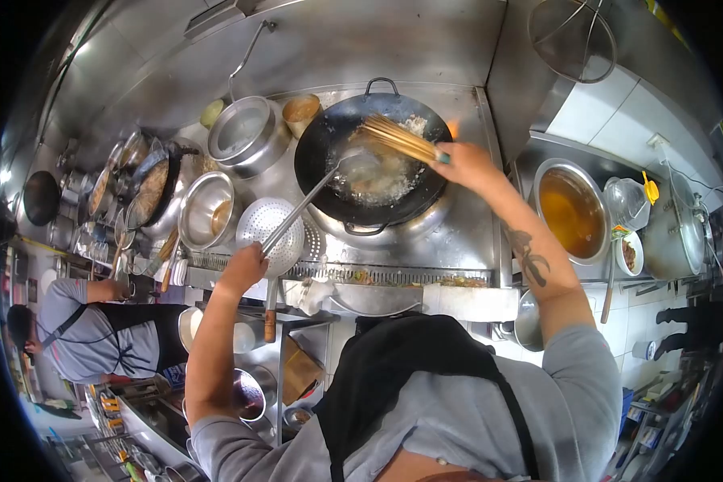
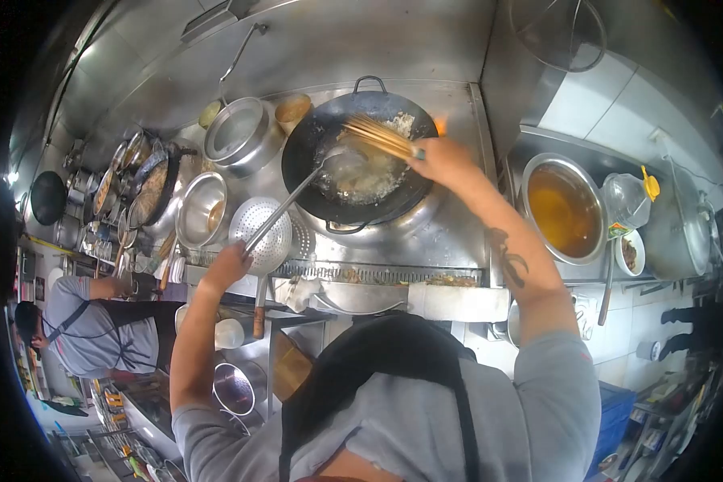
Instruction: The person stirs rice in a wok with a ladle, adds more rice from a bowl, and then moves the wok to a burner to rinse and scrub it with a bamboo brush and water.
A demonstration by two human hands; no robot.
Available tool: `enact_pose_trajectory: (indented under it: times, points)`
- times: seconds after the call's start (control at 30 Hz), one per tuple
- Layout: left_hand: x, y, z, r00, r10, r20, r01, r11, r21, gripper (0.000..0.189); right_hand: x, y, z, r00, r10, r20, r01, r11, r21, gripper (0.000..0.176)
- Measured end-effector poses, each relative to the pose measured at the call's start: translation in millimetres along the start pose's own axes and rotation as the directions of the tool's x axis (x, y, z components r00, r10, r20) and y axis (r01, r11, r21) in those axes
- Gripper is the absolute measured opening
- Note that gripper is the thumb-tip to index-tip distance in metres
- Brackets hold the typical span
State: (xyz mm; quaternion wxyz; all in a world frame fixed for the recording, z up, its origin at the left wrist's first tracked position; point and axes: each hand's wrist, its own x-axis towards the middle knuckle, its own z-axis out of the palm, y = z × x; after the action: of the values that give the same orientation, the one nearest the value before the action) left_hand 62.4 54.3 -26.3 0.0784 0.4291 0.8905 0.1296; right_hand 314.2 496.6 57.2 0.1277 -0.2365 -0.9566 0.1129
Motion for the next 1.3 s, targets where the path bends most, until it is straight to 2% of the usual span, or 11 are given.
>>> enact_pose_trajectory:
  times: [0.1,0.13,0.27,0.4,0.53,0.63,0.77,0.87,1.1,1.23,1.3]
  points:
    - [2.6,-6.3,3.5,1.000,-0.005,0.009,0.006,1.000,-0.015,0.022,5.8,-9.4,45.3,0.975,-0.173,-0.143,0.198,0.963,0.184,0.042]
    - [1.2,-7.4,4.2,1.000,-0.002,0.014,0.002,1.000,-0.010,0.022,9.8,-4.7,43.2,0.983,-0.130,0.129,0.123,0.991,0.058,0.043]
    - [-13.6,-2.6,8.4,1.000,-0.009,0.010,0.009,1.000,0.003,0.022,18.8,31.2,20.1,0.966,0.058,0.253,-0.079,0.994,0.073,0.040]
    - [-5.3,-11.0,21.2,0.998,-0.009,-0.058,0.010,1.000,0.019,0.021,8.9,-2.9,30.9,0.986,-0.109,-0.124,0.138,0.956,0.259,0.039]
    - [-10.3,-35.1,28.4,0.986,0.094,-0.137,-0.090,0.995,0.038,0.019,27.7,35.4,49.1,0.961,0.099,0.259,-0.058,0.985,-0.160,0.040]
    - [-18.1,-16.7,20.5,0.994,-0.053,-0.093,0.070,0.979,0.190,0.015,9.8,34.1,29.1,0.990,0.080,0.116,-0.087,0.995,0.055,0.038]
    - [-11.8,10.8,21.6,0.968,0.034,-0.248,0.095,0.867,0.489,0.014,11.9,-13.0,44.0,0.989,-0.107,-0.106,0.113,0.992,0.056,0.039]
    - [-4.8,46.5,11.5,0.974,-0.005,-0.228,0.159,0.731,0.664,0.023,29.1,-2.2,68.0,0.998,0.009,0.067,-0.005,0.998,-0.057,0.037]
    - [-27.3,118.0,0.3,0.924,0.320,-0.209,0.013,0.520,0.854,0.046,34.3,2.9,35.3,0.995,0.023,-0.097,-0.030,0.997,-0.075,0.035]
    - [-16.9,127.1,-6.8,0.948,0.267,-0.176,-0.022,0.604,0.797,0.045,49.9,-12.0,48.3,0.995,-0.042,-0.092,0.034,0.995,-0.092,0.036]
    - [-10.9,107.3,-1.6,0.980,0.154,-0.122,-0.055,0.813,0.580,0.036,54.7,-7.2,59.5,1.000,-0.005,0.001,0.005,0.992,-0.129,0.036]
